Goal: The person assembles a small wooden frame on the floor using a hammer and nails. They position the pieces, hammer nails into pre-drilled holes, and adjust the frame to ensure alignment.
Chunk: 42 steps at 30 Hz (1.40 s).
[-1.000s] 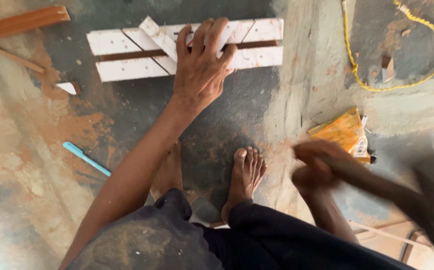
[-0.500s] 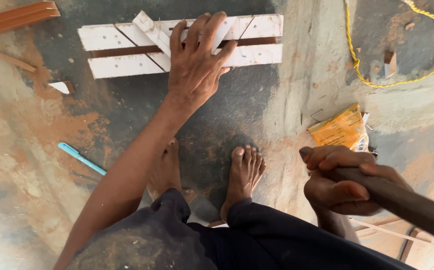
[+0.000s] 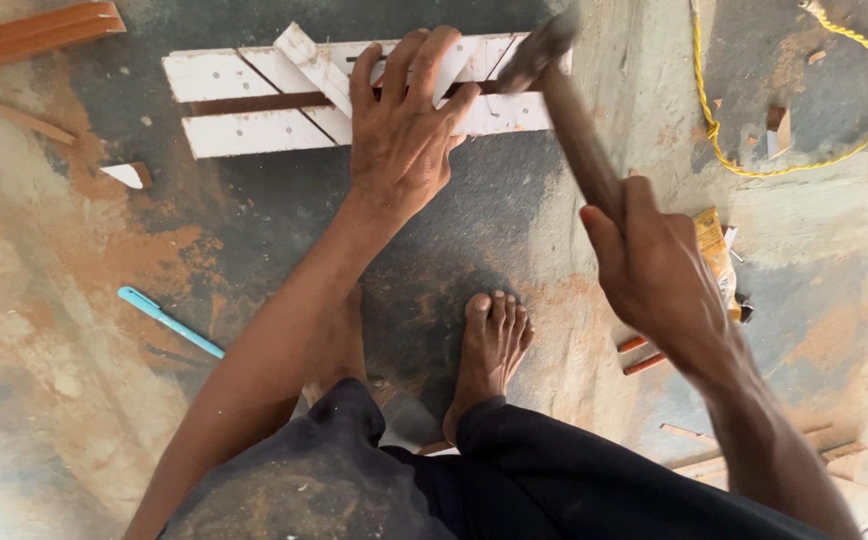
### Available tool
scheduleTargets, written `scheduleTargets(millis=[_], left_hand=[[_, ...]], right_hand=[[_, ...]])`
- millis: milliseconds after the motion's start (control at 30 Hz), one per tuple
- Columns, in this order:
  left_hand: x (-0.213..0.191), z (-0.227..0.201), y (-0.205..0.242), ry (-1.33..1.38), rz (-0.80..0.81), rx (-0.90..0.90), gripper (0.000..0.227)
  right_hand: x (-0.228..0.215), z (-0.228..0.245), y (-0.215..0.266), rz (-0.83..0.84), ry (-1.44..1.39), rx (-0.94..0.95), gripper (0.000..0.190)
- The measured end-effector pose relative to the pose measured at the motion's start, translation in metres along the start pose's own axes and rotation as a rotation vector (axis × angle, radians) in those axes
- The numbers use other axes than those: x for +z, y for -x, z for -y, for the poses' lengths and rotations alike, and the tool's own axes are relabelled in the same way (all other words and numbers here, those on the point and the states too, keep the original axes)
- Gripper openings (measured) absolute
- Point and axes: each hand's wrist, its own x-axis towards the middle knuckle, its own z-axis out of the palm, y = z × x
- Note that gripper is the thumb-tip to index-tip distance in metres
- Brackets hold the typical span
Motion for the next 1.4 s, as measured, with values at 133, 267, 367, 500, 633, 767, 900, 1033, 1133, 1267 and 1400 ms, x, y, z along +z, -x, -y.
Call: scheduleTargets(millis=[133, 267, 367, 500, 633, 767, 900, 1033, 1133, 1267, 1400], left_hand=[[0.001, 0.002, -0.003, -0.019, -0.009, -0.002, 0.043], [0.007, 0.002, 0.001, -0.017, -0.012, -0.007, 0.041], [0.004, 0.002, 0.003, -0.022, -0.013, 0.0, 0.039], [-0.002, 0.001, -0.003, -0.007, 0.007, -0.017, 0.036], [0.002, 0.001, -0.004, 0.015, 0.019, -0.026, 0.041], [-0.002, -0.001, -0.001, -0.02, 0.009, -0.029, 0.038], [-0.007, -0.003, -0.003, 0.021, 0.054, -0.037, 0.041], [0.002, 0.0, -0.003, 0.014, 0.02, -0.018, 0.041], [0.005, 0.004, -0.003, -0.006, -0.002, -0.011, 0.039], [-0.002, -0.001, 0.001, 0.01, -0.029, 0.002, 0.038], [-0.008, 0.003, -0.019, 0.008, 0.082, 0.016, 0.044]], right_hand=[[-0.027, 0.022, 0.003, -0.002, 0.0, -0.05, 0.026], [-0.038, 0.034, 0.013, -0.2, -0.051, -0.065, 0.03], [-0.036, 0.037, 0.003, -0.055, 0.147, -0.148, 0.031], [-0.048, 0.037, -0.002, 0.012, 0.129, -0.147, 0.031], [-0.049, 0.047, 0.014, -0.237, 0.015, -0.081, 0.031], [-0.026, 0.05, 0.007, -0.027, 0.177, 0.028, 0.04], [-0.019, 0.009, 0.008, -0.072, 0.103, -0.135, 0.033], [-0.001, -0.042, 0.047, -0.463, -0.122, -0.282, 0.031], [0.033, -0.053, 0.048, -0.641, -0.228, -0.403, 0.03], [0.087, -0.052, 0.01, -0.229, -0.065, -0.008, 0.029], [0.088, -0.058, -0.007, -0.493, -0.152, -0.131, 0.026]])
